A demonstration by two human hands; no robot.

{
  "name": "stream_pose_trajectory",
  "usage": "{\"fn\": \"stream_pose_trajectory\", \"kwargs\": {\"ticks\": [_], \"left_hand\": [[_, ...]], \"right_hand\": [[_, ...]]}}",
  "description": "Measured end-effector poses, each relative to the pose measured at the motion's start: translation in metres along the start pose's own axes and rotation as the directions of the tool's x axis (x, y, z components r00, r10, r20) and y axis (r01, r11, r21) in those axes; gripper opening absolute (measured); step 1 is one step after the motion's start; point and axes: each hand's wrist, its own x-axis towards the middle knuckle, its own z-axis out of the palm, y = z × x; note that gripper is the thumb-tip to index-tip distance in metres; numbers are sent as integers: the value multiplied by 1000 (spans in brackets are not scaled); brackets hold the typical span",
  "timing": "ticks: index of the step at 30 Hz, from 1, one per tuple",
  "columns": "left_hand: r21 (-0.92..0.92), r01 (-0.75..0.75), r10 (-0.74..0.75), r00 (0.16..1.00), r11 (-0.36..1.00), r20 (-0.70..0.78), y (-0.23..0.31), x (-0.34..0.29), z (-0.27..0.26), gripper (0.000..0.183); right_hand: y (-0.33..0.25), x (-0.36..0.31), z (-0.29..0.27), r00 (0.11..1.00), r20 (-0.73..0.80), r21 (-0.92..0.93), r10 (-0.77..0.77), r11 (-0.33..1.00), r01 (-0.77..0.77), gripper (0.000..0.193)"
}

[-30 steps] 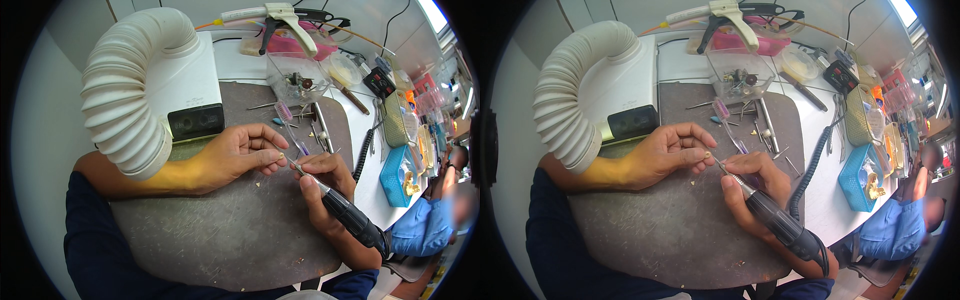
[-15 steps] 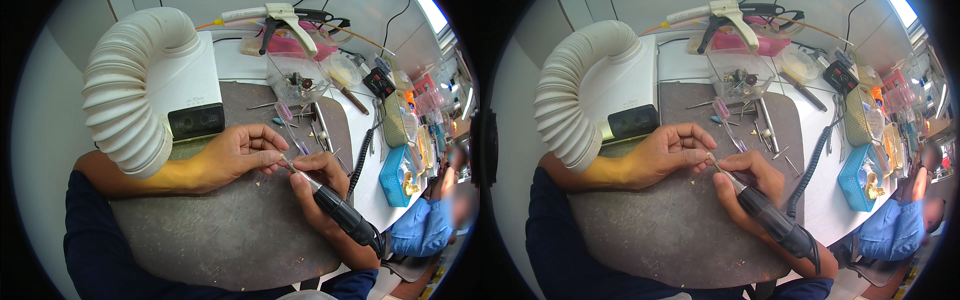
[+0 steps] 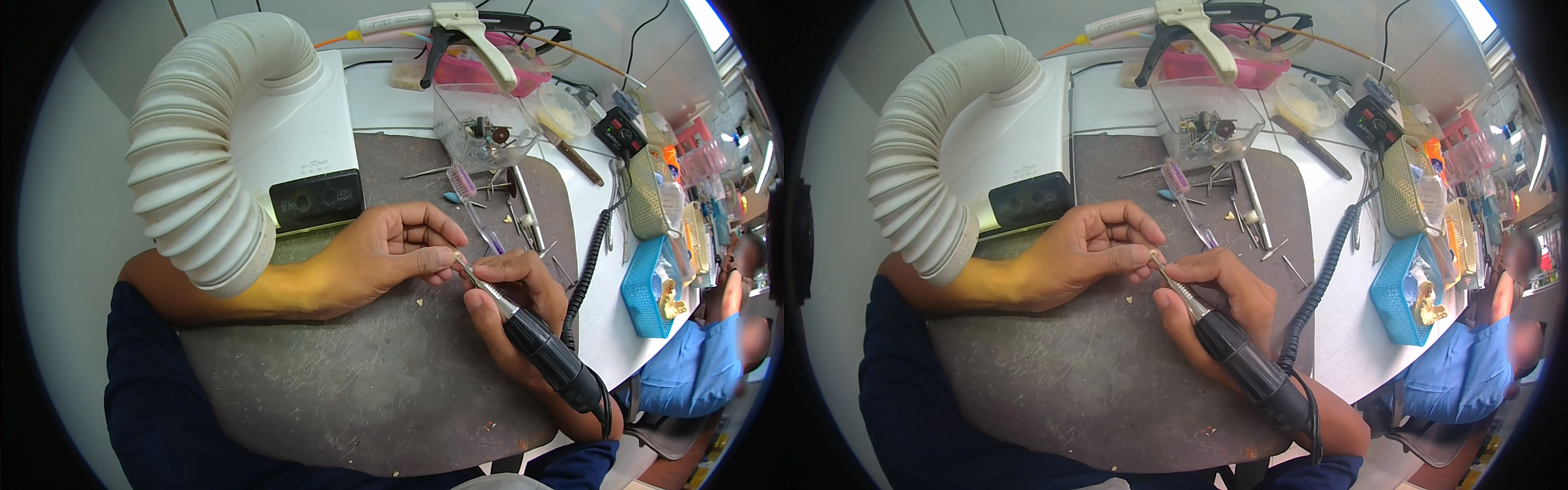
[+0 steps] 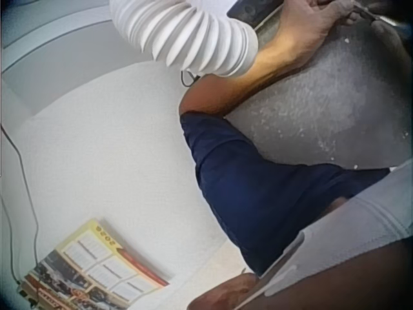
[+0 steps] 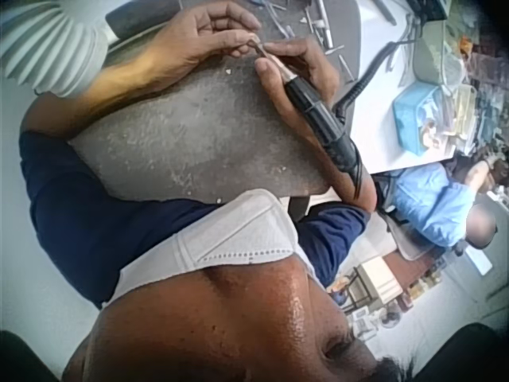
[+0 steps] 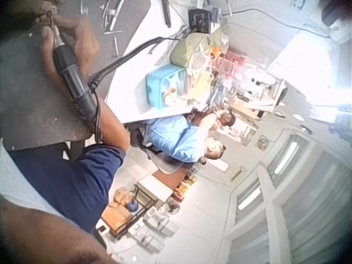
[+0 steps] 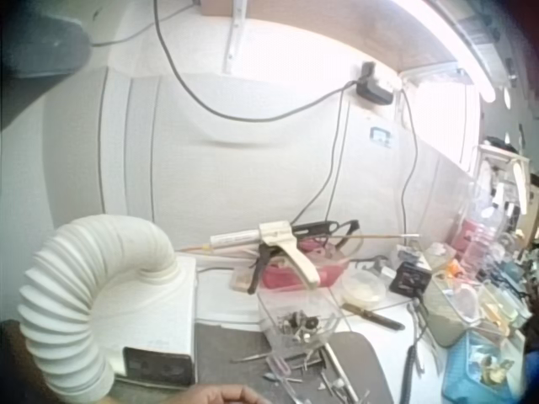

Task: The person uses a rotary handpiece to grind and shape a small, light-colored dental prosthesis. They frequently pause to inspect the object, switch between different rotary bits, and use a brush to clean debris from the workpiece.

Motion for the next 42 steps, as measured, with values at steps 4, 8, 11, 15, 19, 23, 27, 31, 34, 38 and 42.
{"fn": "stream_pose_trajectory", "kwargs": {"ticks": [4, 8, 11, 15, 19, 23, 27, 31, 34, 38, 42], "left_hand": [[22, -6, 5, 1000, 1000, 7, -2, 0, -1, 20], [20, -1, 1, 1000, 1000, -11, -1, 0, 0, 20], [22, 4, -4, 1000, 1000, -11, 0, -1, 0, 20], [14, 28, -28, 1000, 1000, -7, 1, -1, 1, 20], [12, 37, -37, 999, 999, 3, 2, -1, 1, 21], [42, 37, -38, 999, 998, 24, 2, 0, 0, 21], [57, 31, -34, 998, 998, 51, 3, 1, 0, 20], [59, 24, -28, 997, 998, 77, 2, 1, -1, 18], [59, 21, -26, 996, 998, 87, 0, 2, -2, 17], [68, 37, -42, 997, 997, 69, 1, 2, -1, 17], [89, 32, -38, 997, 995, 62, 0, 2, -1, 17]], "right_hand": [[2, 0, 1, 1000, -3, 2, -9, 1000, 9, 20], [2, 0, -1, 1000, 1, -18, -21, 1000, 21, 21], [1, 0, -1, 1000, -2, -23, -4, 1000, 4, 21], [1, 0, -2, 1000, -13, -20, 5, 1000, -5, 20], [0, 0, -2, 1000, -17, -8, 19, 1000, -19, 19], [-1, -1, -3, 999, -19, 31, 37, 999, -37, 18], [-2, -1, -4, 998, -10, 95, 70, 993, -69, 17], [-1, -2, -4, 996, -4, 121, 87, 989, -86, 16], [2, -2, -5, 998, 0, 120, 58, 991, -57, 16], [2, -2, -5, 999, -5, 116, 37, 993, -36, 15], [5, -3, -6, 1000, -5, 104, 19, 994, -18, 15]]}}
